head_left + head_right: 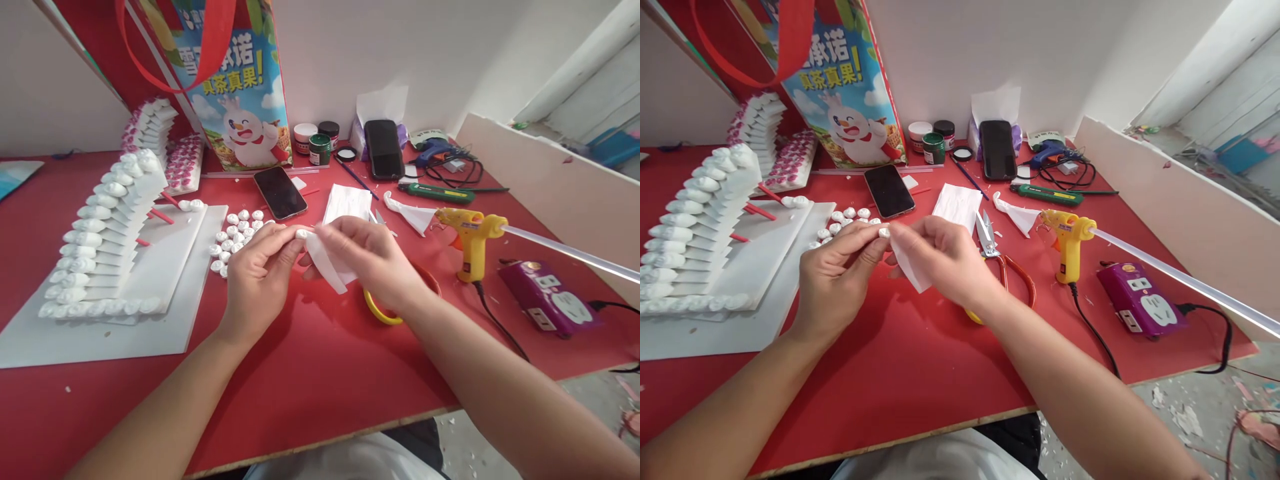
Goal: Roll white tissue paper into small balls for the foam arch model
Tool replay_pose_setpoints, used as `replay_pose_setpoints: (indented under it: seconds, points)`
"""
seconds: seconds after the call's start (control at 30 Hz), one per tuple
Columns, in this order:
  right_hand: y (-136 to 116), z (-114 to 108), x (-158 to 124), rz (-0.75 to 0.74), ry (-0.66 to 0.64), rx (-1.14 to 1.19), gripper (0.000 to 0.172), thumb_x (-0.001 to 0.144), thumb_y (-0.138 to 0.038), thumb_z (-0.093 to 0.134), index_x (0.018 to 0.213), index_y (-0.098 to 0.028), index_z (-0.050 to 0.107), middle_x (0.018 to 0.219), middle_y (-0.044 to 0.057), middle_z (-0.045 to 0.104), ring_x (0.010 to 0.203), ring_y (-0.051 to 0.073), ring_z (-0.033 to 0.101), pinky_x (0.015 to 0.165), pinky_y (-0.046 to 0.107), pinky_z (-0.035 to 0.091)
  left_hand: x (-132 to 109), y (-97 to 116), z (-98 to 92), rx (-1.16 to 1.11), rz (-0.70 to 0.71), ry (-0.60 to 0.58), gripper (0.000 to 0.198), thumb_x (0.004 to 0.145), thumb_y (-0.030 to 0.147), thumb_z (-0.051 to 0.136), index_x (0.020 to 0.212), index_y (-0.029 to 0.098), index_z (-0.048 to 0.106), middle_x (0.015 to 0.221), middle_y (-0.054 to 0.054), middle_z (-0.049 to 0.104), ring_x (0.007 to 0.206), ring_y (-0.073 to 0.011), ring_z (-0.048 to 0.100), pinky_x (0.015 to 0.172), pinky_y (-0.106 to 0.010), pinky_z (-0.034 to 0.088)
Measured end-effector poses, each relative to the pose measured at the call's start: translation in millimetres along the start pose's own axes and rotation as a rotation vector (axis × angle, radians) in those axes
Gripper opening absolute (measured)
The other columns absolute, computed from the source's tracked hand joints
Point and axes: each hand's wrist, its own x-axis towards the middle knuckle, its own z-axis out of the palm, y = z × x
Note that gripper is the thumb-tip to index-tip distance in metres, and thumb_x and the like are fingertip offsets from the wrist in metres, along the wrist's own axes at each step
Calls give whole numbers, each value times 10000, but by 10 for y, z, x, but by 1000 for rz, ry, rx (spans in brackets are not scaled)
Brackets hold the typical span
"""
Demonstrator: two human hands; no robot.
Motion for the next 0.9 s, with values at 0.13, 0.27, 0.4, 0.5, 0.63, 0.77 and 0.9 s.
replay_pose_setpoints:
  seconds: [0.13, 0.27, 0.4, 0.5, 0.63, 0.77, 0.9]
  points:
    - [-43, -144, 107, 408, -284, 471, 418, 1020, -555, 494, 964, -170, 646, 823, 108, 762, 762, 257, 764, 747, 415, 619, 16, -41, -39, -42, -24, -32, 157, 986, 235, 643, 1029, 240, 794, 911, -16, 718, 899, -174, 659, 790, -285, 539]
    - [-16, -167, 126, 426, -408, 562, 334, 1054, -410, 485, 1019, -137, 674, 859, 112, 751, 792, 223, 744, 805, 419, 626, 17, -40, -43, -55, -7, -43, 156, 982, 235, 646, 1011, 229, 800, 902, -28, 719, 900, -182, 672, 795, -290, 548]
    - [5, -123, 89, 330, -374, 541, 240, 1024, -358, 586, 978, -144, 683, 864, 50, 686, 679, 129, 619, 755, 355, 617, 15, -10, -33, -67, 11, -69, 191, 997, 217, 616, 1020, 236, 804, 870, -26, 697, 861, -171, 663, 769, -282, 544]
    - [4, -98, 70, 290, -330, 464, 255, 968, -392, 683, 925, -141, 682, 844, 11, 603, 635, 85, 492, 667, 264, 550, 11, 1, -23, -51, 21, -59, 196, 1003, 221, 610, 1018, 238, 804, 844, -18, 681, 829, -157, 638, 746, -268, 530]
    - [-15, -74, 64, 147, -275, 200, 390, 908, -515, 733, 811, -152, 626, 765, -26, 512, 632, 80, 424, 622, 238, 454, 3, 1, -10, -42, -14, -59, 189, 1002, 223, 613, 994, 227, 802, 828, -18, 655, 813, -152, 610, 721, -264, 505]
    - [-17, -47, 53, -52, -182, -180, 482, 953, -593, 626, 718, -180, 546, 675, -37, 491, 634, 99, 475, 638, 254, 414, -1, 16, -1, -50, -68, -48, 177, 992, 239, 621, 980, 217, 797, 811, -15, 647, 784, -152, 595, 702, -267, 505]
    - [13, 12, 18, -97, 13, -370, 445, 971, -526, 626, 695, -180, 588, 595, -35, 511, 566, 101, 469, 570, 253, 366, -9, 48, 14, -50, -118, -23, 167, 986, 240, 626, 953, 204, 786, 804, -12, 643, 757, -145, 591, 701, -256, 521]
